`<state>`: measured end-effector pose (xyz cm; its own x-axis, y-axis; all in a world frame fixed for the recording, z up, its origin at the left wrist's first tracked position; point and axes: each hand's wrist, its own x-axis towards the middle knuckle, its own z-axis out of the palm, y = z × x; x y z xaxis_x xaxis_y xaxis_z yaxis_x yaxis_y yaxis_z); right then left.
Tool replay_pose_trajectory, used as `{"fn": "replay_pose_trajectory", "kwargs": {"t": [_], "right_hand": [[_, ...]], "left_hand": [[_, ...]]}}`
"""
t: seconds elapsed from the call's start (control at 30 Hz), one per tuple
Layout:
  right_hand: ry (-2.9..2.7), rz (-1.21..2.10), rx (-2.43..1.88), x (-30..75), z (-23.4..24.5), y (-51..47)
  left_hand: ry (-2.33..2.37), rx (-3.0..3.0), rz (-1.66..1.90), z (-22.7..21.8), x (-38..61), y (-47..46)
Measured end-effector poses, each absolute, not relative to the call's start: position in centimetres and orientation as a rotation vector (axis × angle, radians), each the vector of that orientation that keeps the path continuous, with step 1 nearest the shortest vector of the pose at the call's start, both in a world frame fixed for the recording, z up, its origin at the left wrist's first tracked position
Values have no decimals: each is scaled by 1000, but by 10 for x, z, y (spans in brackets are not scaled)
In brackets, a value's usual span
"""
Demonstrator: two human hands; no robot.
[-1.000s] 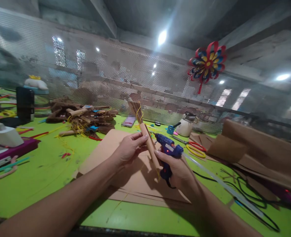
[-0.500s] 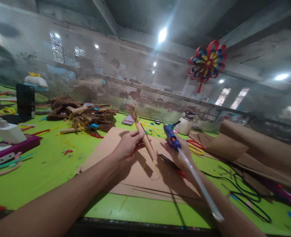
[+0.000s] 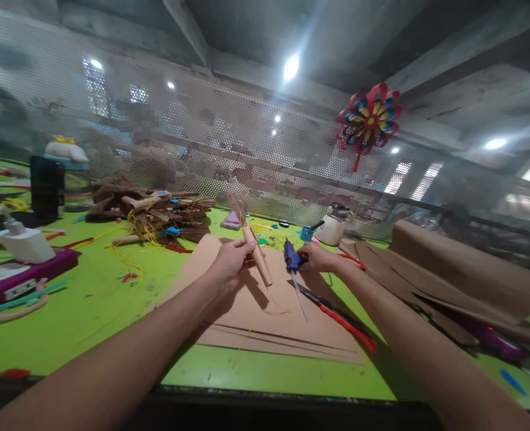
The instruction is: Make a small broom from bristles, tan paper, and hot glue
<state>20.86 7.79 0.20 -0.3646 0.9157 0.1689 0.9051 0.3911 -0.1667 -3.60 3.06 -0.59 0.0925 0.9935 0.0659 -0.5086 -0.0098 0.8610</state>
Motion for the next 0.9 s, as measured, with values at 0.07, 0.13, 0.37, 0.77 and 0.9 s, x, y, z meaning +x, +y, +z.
{"fn": "replay_pose_trajectory", "kwargs": {"t": [0.07,0.13,0.37,0.77,0.9], "right_hand": [[-2395,61,-1630,213,5,73],[-2331,37,-1648,215,9,56],[-2001,383,-1387,166,22,-14],[-1427,1373,-994,125,-18,-26],[-1418,1125,-1072,123,-16,-29]], "left_hand": [[711,898,1362,-5,-35,30],[697,909,1357,-3,-35,29],[597,996,1326,0,-33,23],[480,1027,1306,10,-29,9],[472,1039,1267,13,-28,4]]}}
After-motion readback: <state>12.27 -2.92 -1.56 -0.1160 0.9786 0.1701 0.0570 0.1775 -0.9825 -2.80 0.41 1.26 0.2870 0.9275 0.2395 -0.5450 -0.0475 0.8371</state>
